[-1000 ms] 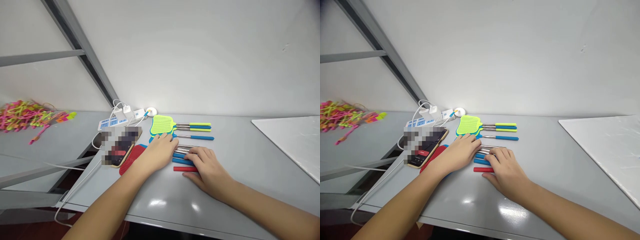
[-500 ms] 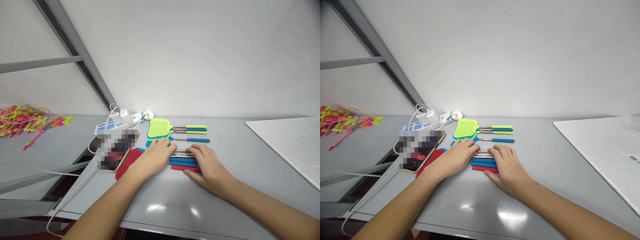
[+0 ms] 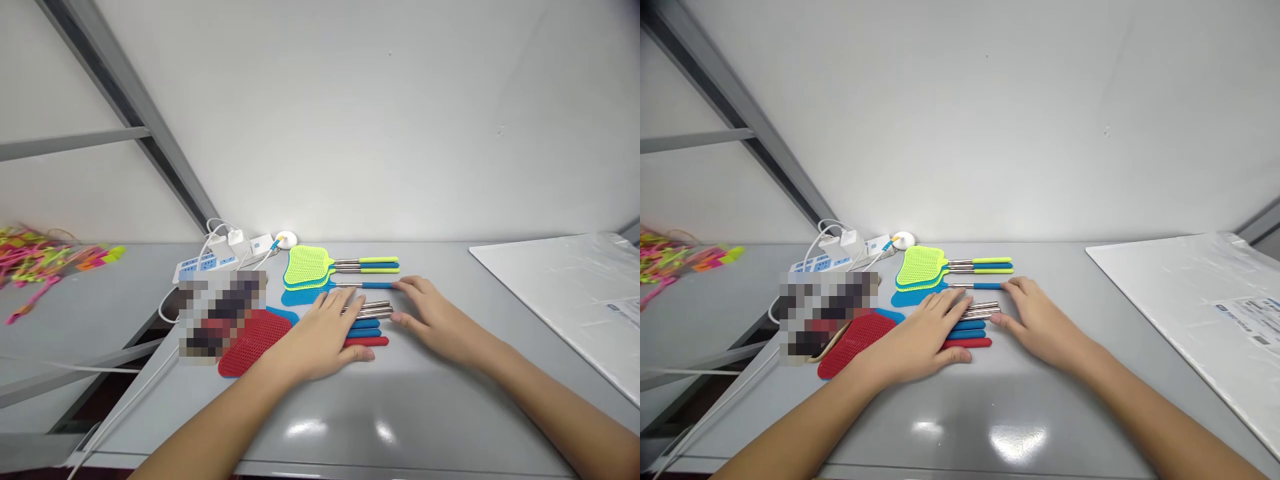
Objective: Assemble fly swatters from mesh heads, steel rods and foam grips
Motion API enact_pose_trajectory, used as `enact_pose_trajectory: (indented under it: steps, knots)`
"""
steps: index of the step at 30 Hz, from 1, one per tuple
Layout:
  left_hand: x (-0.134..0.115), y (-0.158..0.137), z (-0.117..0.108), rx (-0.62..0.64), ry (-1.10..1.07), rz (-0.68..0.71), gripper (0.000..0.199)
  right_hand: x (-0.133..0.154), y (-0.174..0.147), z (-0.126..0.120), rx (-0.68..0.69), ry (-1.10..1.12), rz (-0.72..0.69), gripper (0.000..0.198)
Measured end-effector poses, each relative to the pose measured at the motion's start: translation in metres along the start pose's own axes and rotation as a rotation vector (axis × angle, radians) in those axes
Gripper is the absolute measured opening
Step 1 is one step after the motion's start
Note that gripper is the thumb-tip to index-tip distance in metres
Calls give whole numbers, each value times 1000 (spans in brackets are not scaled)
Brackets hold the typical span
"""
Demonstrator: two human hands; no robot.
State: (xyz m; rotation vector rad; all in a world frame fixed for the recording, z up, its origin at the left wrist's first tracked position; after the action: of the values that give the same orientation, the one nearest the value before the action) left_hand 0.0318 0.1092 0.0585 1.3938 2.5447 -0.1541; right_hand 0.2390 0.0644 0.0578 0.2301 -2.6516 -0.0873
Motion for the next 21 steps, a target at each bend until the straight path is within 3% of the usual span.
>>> enact_pose_trajectory:
  steps: [5, 12, 21]
  knots:
    - [1, 3, 17, 122, 5, -35, 88, -4, -9, 7, 138, -154, -32, 67]
    - [-3, 4, 15, 121, 44, 1, 66, 4, -16, 24, 87, -260, -103, 86]
    - [-3, 2, 20, 113, 86, 11, 64, 18, -18, 32, 23, -409, -135, 97]
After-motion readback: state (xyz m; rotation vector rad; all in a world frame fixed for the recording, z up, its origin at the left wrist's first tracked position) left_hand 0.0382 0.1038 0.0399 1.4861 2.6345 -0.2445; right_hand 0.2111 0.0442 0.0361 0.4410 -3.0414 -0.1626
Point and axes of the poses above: each hand's wrist, its own y-axis towards the middle knuckle, its own z-axis out of the palm, x = y × z, the point moved 4 cm from there along y, towards the middle knuckle, and after that the axes turned 1 degree about x, right-handed, at the moved point
